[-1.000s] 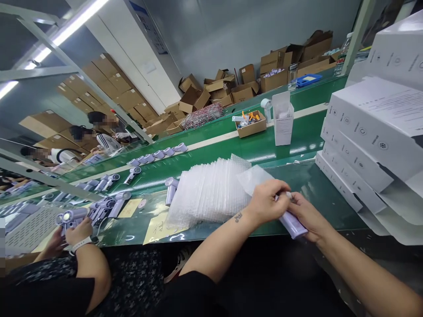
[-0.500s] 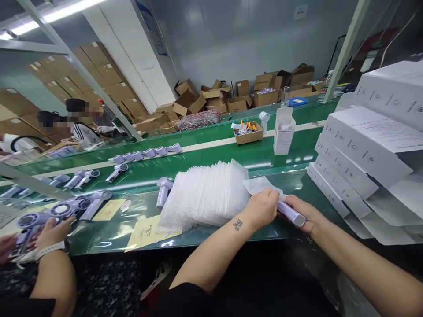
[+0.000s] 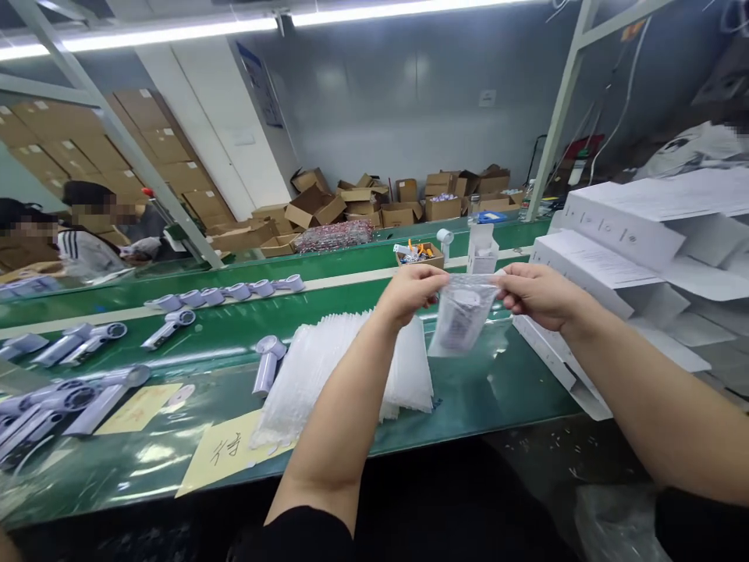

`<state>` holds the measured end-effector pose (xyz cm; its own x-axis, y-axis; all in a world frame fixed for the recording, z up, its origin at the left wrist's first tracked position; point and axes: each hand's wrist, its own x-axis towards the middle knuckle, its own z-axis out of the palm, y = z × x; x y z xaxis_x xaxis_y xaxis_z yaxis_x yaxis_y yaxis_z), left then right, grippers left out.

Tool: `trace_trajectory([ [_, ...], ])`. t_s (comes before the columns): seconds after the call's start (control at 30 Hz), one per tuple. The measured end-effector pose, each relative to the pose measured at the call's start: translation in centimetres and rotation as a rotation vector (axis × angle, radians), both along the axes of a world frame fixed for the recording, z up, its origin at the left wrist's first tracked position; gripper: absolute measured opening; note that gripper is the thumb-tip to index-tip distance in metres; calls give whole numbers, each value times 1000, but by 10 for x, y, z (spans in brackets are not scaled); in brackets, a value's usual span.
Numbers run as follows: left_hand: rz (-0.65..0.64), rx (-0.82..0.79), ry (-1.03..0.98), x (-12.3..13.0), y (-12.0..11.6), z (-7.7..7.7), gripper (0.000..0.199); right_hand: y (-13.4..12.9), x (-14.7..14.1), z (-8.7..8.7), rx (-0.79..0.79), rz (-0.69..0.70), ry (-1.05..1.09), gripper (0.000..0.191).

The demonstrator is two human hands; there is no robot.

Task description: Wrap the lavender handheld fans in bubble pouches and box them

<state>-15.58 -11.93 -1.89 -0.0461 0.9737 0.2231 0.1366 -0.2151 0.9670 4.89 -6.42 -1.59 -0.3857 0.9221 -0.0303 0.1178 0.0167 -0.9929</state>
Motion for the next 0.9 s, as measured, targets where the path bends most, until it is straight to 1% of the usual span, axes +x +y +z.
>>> trace_trajectory([
  [0.07, -127, 119, -160, -4, -10, -4, 40, -8, -12, 0, -11, 72, 138, 15],
  [0.13, -259, 157, -243, 1, -16, -18, 64, -22, -25, 0, -28, 167, 239, 14],
  [0.17, -289, 151, -259, 6, -19, -26, 69, -31, -29, -1, -22, 200, 260, 14],
  [0.2, -279, 139, -268, 12, -20, -34, 65, -41, -30, -1, 13, 218, 253, 16],
  [0.23, -230, 128, -281, 17, -22, -42, 55, -52, -25, -3, 89, 198, 219, 18],
  [0.27, -151, 126, -302, 21, -23, -48, 44, -62, -16, -4, 197, 137, 151, 21],
  [0.3, -61, 134, -332, 23, -25, -52, 35, -70, -2, -7, 359, 24, 50, 27],
  [0.33, 22, 150, -368, 23, -26, -54, 30, -77, 16, -11, 532, -189, -94, 33],
  [0.37, 87, 163, -405, 22, -28, -54, 28, -80, 36, -15, 652, -455, -276, 40],
  [0.4, 136, 177, -440, 19, -30, -53, 28, -81, 55, -19, 704, -656, -477, 46],
  [0.43, 173, 187, -469, 16, -31, -50, 28, -78, 72, -23, 727, -756, -649, 45],
  [0.47, 199, 190, -489, 13, -33, -46, 29, -74, 85, -26, 736, -800, -790, 38],
  [0.5, 222, 189, -504, 10, -34, -42, 31, -69, 94, -28, 735, -796, -902, 29],
  [0.57, 275, 186, -533, 5, -35, -33, 33, -62, 98, -26, 779, -730, -1015, 15],
  [0.67, 401, 206, -609, -6, -36, -18, 35, -66, 79, -10, 963, -673, -1072, 15],
  [0.73, 498, 249, -678, -16, -37, -9, 36, -74, 60, 4, 1091, -599, -1123, 20],
  [0.77, 538, 275, -714, -20, -36, -5, 36, -77, 50, 8, 1136, -525, -1157, 25],
  [0.83, 582, 300, -784, -24, -34, 1, 35, -74, 33, 10, 1197, -303, -1201, 34],
  [0.9, 580, 279, -828, -19, -26, -1, 35, -59, 18, -1, 1227, -52, -1165, 38],
])
